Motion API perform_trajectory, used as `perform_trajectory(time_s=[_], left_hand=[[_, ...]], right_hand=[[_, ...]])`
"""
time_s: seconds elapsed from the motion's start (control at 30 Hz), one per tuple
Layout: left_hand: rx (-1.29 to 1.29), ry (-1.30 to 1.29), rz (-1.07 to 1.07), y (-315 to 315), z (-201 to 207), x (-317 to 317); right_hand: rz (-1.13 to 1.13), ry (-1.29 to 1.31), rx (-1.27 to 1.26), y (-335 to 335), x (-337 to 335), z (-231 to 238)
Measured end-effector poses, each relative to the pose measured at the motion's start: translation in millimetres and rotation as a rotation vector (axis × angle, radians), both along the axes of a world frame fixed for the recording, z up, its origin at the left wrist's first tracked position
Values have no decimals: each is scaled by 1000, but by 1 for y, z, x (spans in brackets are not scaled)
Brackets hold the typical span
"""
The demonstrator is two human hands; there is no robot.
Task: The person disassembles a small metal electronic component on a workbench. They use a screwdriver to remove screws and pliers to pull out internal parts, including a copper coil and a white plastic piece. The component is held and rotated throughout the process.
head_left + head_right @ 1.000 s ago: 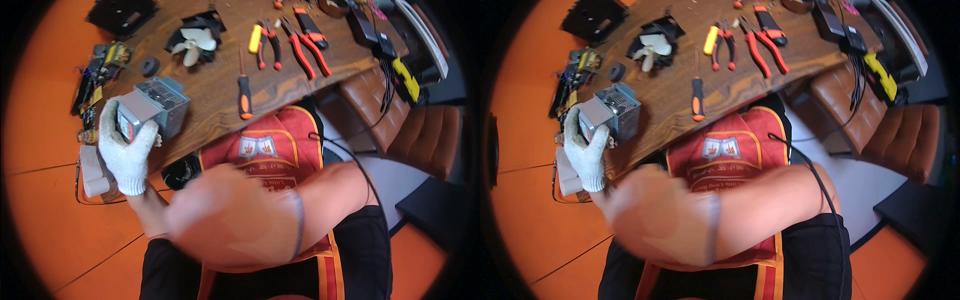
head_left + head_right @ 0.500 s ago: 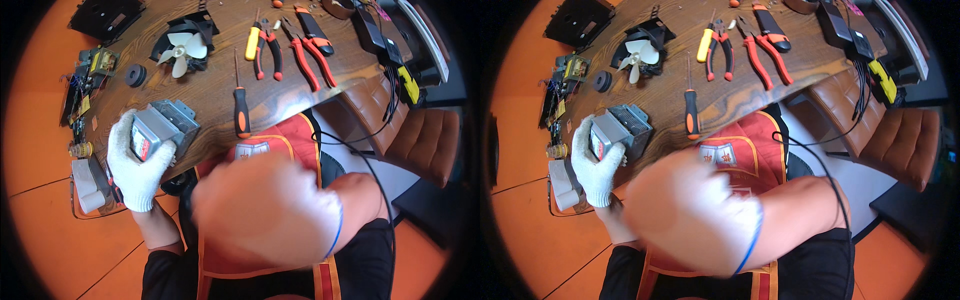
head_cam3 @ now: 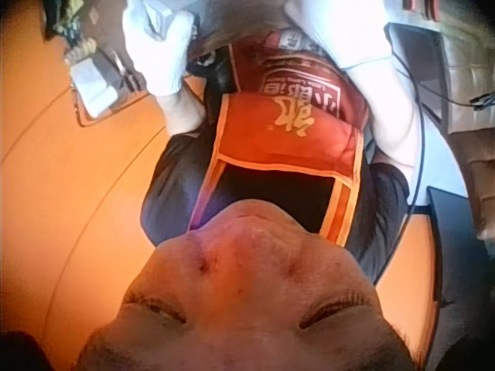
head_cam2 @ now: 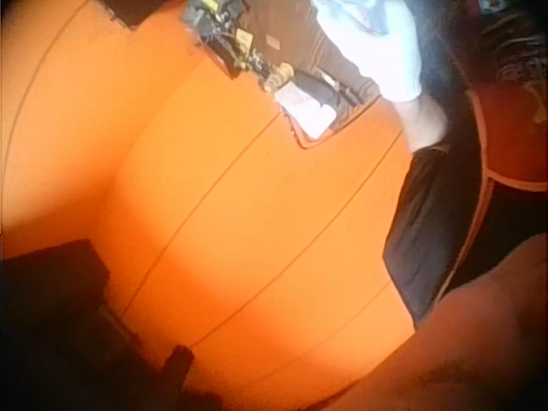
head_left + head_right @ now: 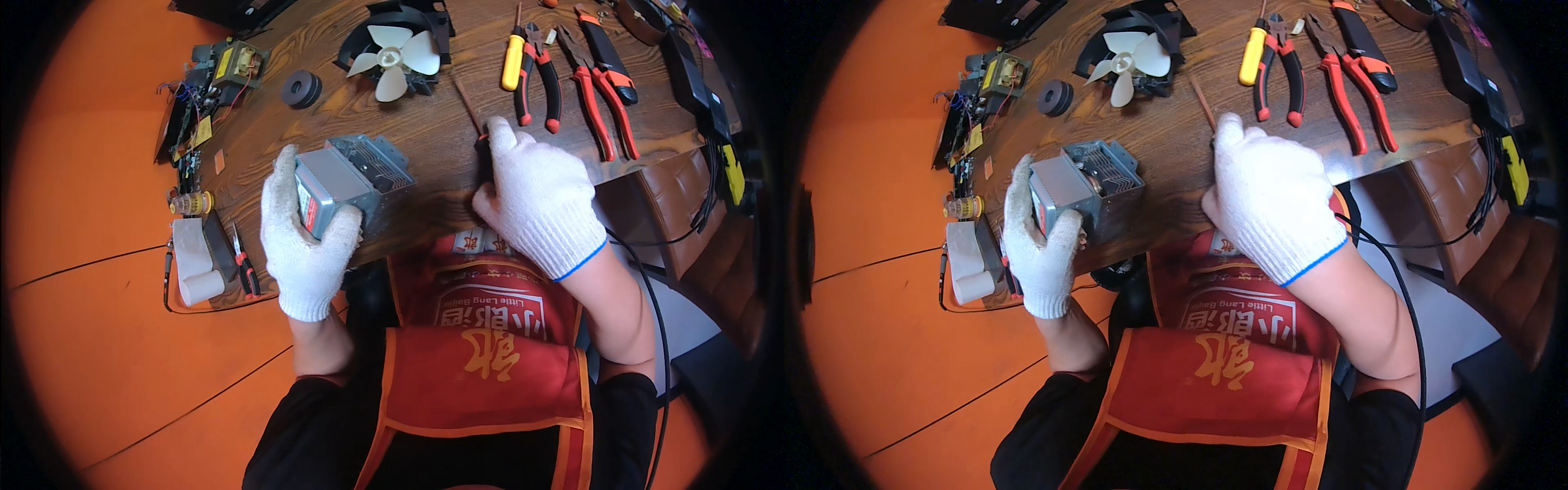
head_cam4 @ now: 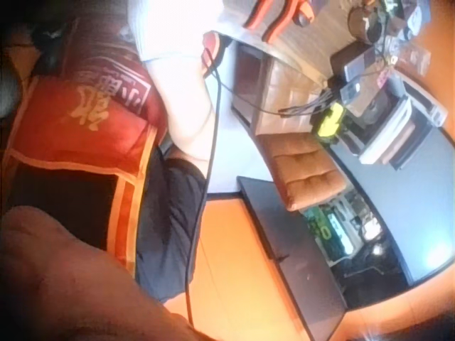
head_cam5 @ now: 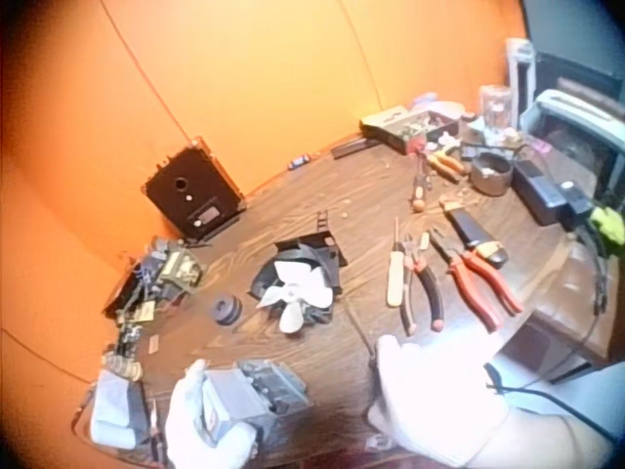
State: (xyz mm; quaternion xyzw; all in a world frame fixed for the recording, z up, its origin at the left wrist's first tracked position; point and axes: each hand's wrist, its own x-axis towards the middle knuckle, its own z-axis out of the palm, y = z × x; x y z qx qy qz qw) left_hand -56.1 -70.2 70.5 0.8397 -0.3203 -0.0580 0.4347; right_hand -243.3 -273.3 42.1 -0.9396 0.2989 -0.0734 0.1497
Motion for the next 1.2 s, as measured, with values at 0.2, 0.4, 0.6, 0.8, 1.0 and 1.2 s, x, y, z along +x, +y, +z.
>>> perform_trajectory(time_s=[0.2,0.4,0.6,0.8,1.0,1.2], left_hand=[[-26,-121,-70,-1,-7,-1],[-24,80,7,-9,0,-12],[-37,139,51,-14,2,-18],[-43,185,68,-14,1,-16],[-64,218,39,-14,-4,-13],[-94,167,5,-15,-10,-14]], right_hand=[[-12,-152,-29,7,-21,-8],[1,-308,168,12,-40,0],[52,-384,349,9,-47,7],[183,-374,348,7,-56,24],[388,-367,6,-1,-59,30],[454,-368,-45,-4,-56,29]])
